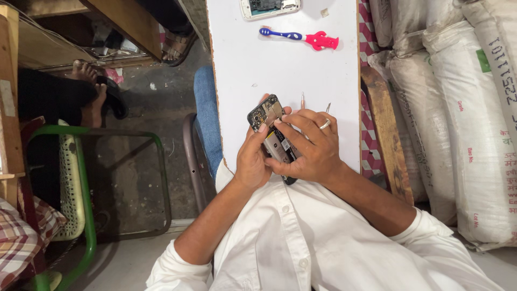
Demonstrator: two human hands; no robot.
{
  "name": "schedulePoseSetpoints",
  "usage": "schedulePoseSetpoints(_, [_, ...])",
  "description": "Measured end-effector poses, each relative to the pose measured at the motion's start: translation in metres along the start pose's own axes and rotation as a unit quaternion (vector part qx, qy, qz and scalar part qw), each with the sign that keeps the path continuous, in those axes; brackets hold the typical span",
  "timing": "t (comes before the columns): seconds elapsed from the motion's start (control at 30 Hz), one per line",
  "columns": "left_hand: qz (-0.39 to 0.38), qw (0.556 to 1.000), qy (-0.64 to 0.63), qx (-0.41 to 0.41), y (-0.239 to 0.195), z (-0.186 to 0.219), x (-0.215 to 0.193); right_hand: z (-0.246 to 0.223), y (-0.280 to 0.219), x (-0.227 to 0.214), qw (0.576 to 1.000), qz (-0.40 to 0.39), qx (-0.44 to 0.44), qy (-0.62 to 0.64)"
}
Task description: The person cleans the internal components of a disassembled smartphone using a dropper and a toothbrush, then reconnects the battery and connects a charging cable to test the device.
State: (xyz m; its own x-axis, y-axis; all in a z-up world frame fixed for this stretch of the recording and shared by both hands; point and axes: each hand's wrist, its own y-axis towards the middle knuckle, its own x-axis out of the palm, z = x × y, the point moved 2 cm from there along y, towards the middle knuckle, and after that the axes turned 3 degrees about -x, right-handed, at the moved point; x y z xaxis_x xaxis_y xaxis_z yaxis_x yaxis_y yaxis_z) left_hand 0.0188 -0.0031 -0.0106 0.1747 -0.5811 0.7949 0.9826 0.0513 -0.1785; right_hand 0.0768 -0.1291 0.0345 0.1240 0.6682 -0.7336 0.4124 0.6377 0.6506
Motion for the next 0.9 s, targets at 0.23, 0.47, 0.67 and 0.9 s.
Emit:
schedulePoseSetpoints(0.23, [-0.006,1.0,-0.002,0.016,0.0,0.001,0.001,0.0,0.0,0.001,1.0,-0.005,-0.005,0.026])
schedulePoseSetpoints(0.47, [0.033,0.999,-0.025,-0.013,-0.001,-0.009,-0.014,-0.002,-0.004,0.008,0.998,-0.024,0.014,0.055])
schedulePoseSetpoints(0.67, [0.078,0.997,-0.017,-0.015,0.001,-0.009,-0.022,-0.004,0.002,0.007,0.997,-0.069,0.012,0.041])
schedulePoseSetpoints(0.9, [0.038,0.998,-0.058,0.006,0.001,0.003,-0.013,0.006,0.002,-0.01,0.989,-0.03,0.036,0.138])
